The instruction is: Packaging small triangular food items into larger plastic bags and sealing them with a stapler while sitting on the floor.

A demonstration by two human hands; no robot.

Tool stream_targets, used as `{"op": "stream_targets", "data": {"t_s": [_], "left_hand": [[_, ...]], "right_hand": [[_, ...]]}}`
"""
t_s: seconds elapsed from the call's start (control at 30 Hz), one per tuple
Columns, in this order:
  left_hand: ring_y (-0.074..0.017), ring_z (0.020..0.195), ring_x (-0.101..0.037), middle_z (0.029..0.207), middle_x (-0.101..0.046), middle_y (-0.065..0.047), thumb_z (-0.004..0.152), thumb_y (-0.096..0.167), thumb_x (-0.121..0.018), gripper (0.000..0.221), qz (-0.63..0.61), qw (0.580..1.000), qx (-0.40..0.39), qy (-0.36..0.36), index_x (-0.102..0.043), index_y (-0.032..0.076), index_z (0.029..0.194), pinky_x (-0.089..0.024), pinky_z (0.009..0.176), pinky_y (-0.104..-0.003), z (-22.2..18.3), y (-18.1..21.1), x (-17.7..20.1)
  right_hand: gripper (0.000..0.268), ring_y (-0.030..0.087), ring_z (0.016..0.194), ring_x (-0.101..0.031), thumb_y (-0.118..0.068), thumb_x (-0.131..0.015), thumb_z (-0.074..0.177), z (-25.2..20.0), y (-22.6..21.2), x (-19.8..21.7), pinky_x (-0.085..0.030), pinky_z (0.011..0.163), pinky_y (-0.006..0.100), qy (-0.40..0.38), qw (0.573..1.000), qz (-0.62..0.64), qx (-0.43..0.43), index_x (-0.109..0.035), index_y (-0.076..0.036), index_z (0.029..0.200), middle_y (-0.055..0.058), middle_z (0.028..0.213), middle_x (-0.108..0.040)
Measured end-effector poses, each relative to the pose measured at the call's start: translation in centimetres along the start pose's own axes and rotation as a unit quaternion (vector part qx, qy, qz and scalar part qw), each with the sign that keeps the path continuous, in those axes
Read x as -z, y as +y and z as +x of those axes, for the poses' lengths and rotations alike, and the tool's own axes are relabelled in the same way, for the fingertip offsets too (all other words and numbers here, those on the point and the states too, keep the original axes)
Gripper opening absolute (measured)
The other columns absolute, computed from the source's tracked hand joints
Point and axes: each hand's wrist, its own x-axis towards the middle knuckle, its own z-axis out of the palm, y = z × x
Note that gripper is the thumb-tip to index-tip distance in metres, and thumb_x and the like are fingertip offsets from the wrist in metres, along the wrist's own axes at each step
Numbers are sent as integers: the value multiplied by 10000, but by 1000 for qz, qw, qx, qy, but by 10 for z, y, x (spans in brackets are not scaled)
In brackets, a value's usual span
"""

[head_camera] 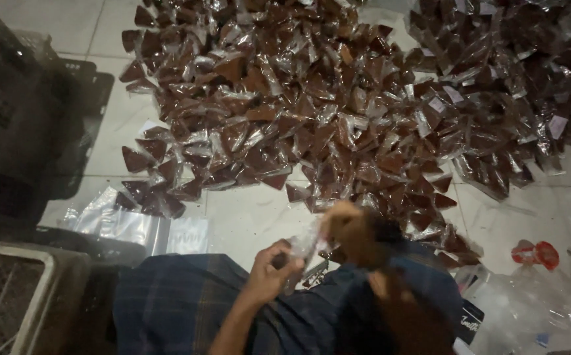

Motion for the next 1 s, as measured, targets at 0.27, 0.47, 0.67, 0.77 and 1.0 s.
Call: {"op": "stream_targets", "data": {"t_s": [0.27, 0.47, 0.67, 0.77, 1.0], "left_hand": [[-152, 706, -640, 871, -664, -62, 851, 124, -774, 114, 63, 993, 1, 96, -739, 27, 804, -575, 650, -272, 1, 24, -16], [-179, 765, -721, 900, -777, -92, 796, 95, -785, 261, 113, 982, 109, 108, -716, 79, 1047, -619, 721, -324, 2, 60, -19], [-163, 799, -697, 936, -792, -102, 856, 197, -709, 248, 152, 972, 110, 139, -817, 42, 1016, -583, 745, -289, 3, 63, -25], [-168, 764, -661, 860, -749, -82, 861, 266, -706, 263, 175, 962, 108, 182, -827, 67, 983, -543, 697, -293, 2, 45, -28], [-169, 747, -697, 940, -764, -83, 907, 175, -668, 201, 147, 969, 126, 151, -804, 42, 971, -617, 634, -284, 1, 60, -41]], "right_hand": [[165, 134, 638, -540, -178, -725, 879, -21, 34, -74, -485, 527, 253, 180, 936, -272, -135, -617, -69, 940, 27, 800, -599], [138, 132, 495, -487, -119, -719, 868, -17, 7, -91, -390, 460, 280, 235, 895, -355, -134, -645, -64, 766, 10, 638, -624], [176, 113, 536, -492, -165, -727, 897, -22, 10, -85, -414, 463, 260, 253, 882, -329, -224, -572, -113, 834, -18, 672, -554], [234, 136, 656, -637, -111, -743, 874, -19, 5, -83, -567, 553, 248, 275, 879, -282, -269, -570, -95, 1030, 24, 852, -637], [363, 144, 705, -641, -170, -656, 895, -7, -34, -84, -528, 607, 257, 213, 852, -272, -394, -687, -82, 1246, 52, 916, -732]]}}
